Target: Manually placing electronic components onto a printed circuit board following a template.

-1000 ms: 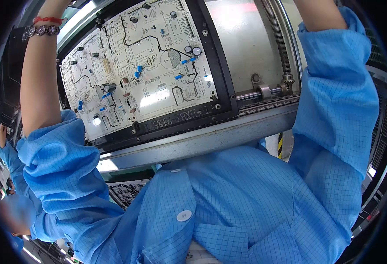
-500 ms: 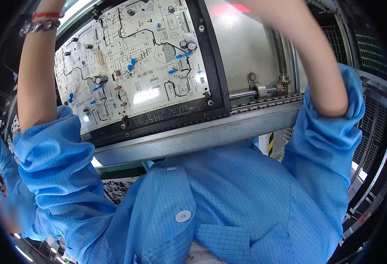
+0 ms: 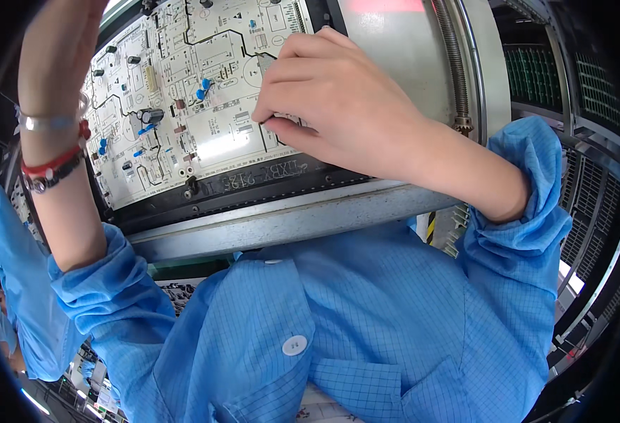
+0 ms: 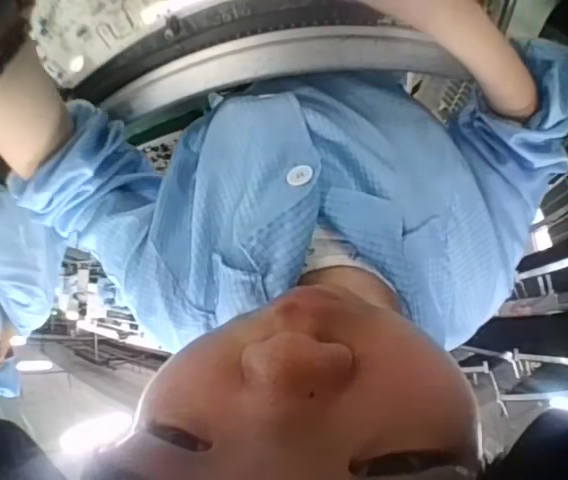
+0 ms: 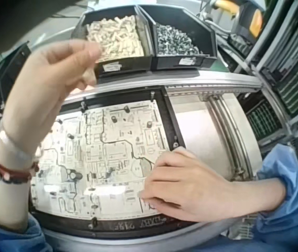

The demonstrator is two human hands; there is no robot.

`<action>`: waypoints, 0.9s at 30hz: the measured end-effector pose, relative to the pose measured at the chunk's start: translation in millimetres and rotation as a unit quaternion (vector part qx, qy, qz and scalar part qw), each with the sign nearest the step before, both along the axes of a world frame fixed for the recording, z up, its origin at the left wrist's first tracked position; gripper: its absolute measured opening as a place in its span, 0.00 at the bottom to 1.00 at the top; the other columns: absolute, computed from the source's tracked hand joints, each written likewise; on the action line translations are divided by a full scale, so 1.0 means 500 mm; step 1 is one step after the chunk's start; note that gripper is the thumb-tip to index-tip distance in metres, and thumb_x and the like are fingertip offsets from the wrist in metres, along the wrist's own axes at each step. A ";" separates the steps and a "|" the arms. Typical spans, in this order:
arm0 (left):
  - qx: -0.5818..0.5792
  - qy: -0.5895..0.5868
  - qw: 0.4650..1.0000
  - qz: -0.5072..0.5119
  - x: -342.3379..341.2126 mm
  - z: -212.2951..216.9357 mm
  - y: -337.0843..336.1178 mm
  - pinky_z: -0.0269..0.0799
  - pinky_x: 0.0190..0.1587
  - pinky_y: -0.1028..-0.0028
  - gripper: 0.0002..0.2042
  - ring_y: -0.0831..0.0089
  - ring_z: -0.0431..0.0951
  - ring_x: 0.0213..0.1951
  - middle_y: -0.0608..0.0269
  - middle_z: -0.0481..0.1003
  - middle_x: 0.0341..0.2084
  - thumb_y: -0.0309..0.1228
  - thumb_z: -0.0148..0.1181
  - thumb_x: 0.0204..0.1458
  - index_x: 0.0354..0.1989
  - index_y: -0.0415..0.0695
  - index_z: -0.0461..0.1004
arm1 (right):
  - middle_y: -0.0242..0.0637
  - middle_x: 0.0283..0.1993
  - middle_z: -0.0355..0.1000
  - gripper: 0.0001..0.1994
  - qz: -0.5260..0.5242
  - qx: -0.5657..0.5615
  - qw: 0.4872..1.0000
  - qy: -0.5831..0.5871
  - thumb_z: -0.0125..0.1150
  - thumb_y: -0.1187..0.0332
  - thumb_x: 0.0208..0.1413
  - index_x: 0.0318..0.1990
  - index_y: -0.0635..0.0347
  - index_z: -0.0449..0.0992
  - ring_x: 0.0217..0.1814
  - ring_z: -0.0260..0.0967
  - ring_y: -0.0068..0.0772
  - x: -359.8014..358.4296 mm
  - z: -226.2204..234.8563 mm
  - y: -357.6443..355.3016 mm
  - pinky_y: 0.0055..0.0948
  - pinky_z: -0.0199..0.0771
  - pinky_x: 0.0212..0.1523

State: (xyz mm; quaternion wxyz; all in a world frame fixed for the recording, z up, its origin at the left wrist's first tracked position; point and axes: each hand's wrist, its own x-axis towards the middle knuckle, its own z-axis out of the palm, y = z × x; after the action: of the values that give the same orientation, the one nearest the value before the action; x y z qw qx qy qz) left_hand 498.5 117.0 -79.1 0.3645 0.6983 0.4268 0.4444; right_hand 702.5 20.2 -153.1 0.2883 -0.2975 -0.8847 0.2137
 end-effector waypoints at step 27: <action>-0.183 -0.026 0.982 0.022 0.024 -0.007 -0.075 0.71 0.42 0.82 0.12 0.78 0.77 0.36 0.57 0.78 0.33 0.22 0.61 0.49 0.42 0.32 0.75 | 0.29 0.30 0.68 0.08 -0.022 0.040 0.998 0.043 0.66 0.77 0.39 0.28 0.57 0.74 0.36 0.66 0.31 -0.056 -0.032 0.005 0.30 0.63 0.39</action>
State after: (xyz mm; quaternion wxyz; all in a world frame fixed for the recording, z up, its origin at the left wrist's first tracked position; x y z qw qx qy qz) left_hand 510.4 79.5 -82.5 0.4870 0.5983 0.5070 0.3844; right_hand 674.6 22.7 -169.1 0.3422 -0.2957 -0.8725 0.1848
